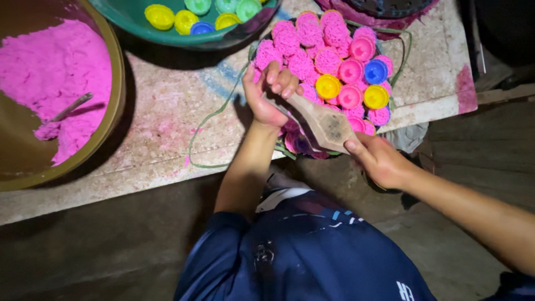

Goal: The person scoops pink powder into a handheld mold, presses it with a wooden stick, and ejects the formed item into a basket. The person repeats this process to fill the basket with pink molded pieces.

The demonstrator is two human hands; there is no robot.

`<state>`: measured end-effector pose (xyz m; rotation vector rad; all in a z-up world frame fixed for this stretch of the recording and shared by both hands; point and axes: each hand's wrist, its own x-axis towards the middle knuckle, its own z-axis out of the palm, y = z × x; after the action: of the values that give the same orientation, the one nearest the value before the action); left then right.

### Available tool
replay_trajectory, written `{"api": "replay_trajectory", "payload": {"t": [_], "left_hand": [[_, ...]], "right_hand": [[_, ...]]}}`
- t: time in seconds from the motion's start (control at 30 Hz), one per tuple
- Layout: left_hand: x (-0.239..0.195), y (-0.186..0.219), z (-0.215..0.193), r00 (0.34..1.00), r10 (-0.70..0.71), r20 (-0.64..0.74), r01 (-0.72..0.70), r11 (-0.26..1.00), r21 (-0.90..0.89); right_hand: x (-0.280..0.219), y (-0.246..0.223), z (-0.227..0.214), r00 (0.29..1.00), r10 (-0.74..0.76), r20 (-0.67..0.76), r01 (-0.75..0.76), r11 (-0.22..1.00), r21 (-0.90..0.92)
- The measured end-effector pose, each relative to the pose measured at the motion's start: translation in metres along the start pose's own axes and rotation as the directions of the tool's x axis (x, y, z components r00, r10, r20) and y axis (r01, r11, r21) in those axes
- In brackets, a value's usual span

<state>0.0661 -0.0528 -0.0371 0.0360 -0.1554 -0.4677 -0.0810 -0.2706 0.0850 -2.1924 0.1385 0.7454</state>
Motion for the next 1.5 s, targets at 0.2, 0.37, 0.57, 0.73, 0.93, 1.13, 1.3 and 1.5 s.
{"api": "replay_trajectory", "payload": {"t": [0.2, 0.37, 0.57, 0.73, 0.93, 1.13, 1.3, 1.5], "left_hand": [[-0.008, -0.014, 0.003, 0.987, -0.009, -0.160, -0.004, 0.997, -0.080], [0.004, -0.021, 0.001, 0.989, 0.019, -0.144, -0.025, 0.999, -0.044], [0.006, -0.006, 0.008, 0.994, 0.030, -0.101, -0.028, 0.999, 0.022], [0.006, -0.014, 0.016, 0.971, 0.020, -0.237, -0.026, 0.999, -0.021], [0.015, -0.014, 0.014, 0.991, 0.051, -0.127, -0.047, 0.998, 0.037], [0.022, -0.019, 0.026, 0.972, 0.082, -0.222, -0.065, 0.994, 0.086], [0.026, -0.009, 0.023, 0.973, -0.011, -0.232, 0.052, 0.984, 0.169], [-0.033, -0.028, -0.039, 0.715, -0.370, -0.593, 0.698, 0.400, 0.593]], "right_hand": [[-0.004, 0.007, -0.009, 0.991, 0.127, 0.044, -0.123, 0.988, -0.094], [-0.002, 0.007, -0.017, 0.993, 0.111, -0.040, -0.117, 0.977, -0.180], [0.004, 0.001, -0.005, 0.999, 0.023, -0.049, -0.026, 0.997, -0.078], [0.001, 0.000, -0.013, 0.995, 0.100, -0.021, -0.102, 0.988, -0.120], [0.001, 0.004, -0.018, 0.994, -0.010, -0.113, -0.003, 0.994, -0.111], [0.007, 0.017, -0.022, 0.994, 0.058, -0.095, -0.071, 0.987, -0.143], [0.009, 0.035, -0.027, 0.990, -0.030, -0.139, 0.033, 0.999, 0.019], [0.015, 0.063, -0.022, 0.981, -0.122, -0.148, 0.133, 0.989, 0.071]]}}
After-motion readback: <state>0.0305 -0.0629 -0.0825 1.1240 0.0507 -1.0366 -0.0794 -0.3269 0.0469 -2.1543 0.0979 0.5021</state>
